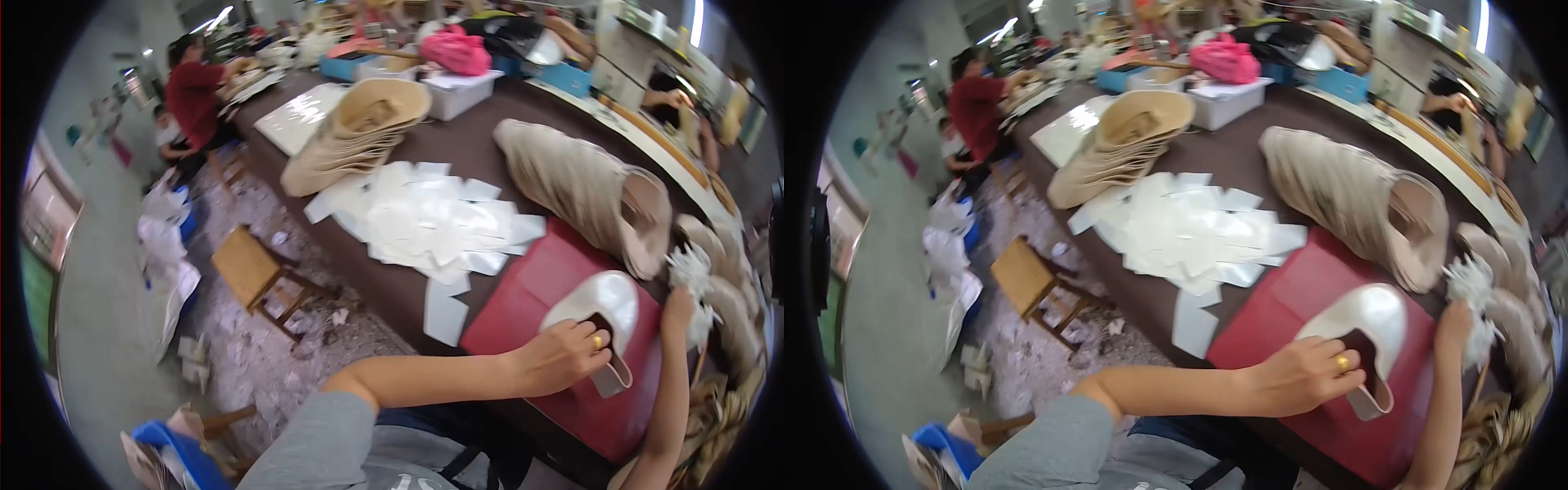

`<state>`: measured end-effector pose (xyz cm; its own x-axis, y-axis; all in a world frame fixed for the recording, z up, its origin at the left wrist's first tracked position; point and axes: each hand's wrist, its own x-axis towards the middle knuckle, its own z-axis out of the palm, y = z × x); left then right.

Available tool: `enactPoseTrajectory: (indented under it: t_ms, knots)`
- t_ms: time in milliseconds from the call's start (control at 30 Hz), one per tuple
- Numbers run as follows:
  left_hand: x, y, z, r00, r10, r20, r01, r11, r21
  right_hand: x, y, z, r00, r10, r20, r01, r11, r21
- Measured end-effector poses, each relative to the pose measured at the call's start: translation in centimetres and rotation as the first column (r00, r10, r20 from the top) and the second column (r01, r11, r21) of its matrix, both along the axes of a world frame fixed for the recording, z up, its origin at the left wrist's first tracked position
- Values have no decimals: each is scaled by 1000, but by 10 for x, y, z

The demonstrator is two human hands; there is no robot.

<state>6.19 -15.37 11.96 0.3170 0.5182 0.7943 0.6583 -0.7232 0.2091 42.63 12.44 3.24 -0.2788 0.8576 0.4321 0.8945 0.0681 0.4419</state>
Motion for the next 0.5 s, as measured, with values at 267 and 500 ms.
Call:
enactPoseTrajectory:
  t_ms: [267,500]
  knots:
    - [50,55,1,984,-42,-173,-32,914,-405,-14,7,71,657,-95,-748,-148,956,-252]
    - [94,76,39,986,-105,129,163,760,-629,9,-111,139,-298,-107,-949,-553,829,80]
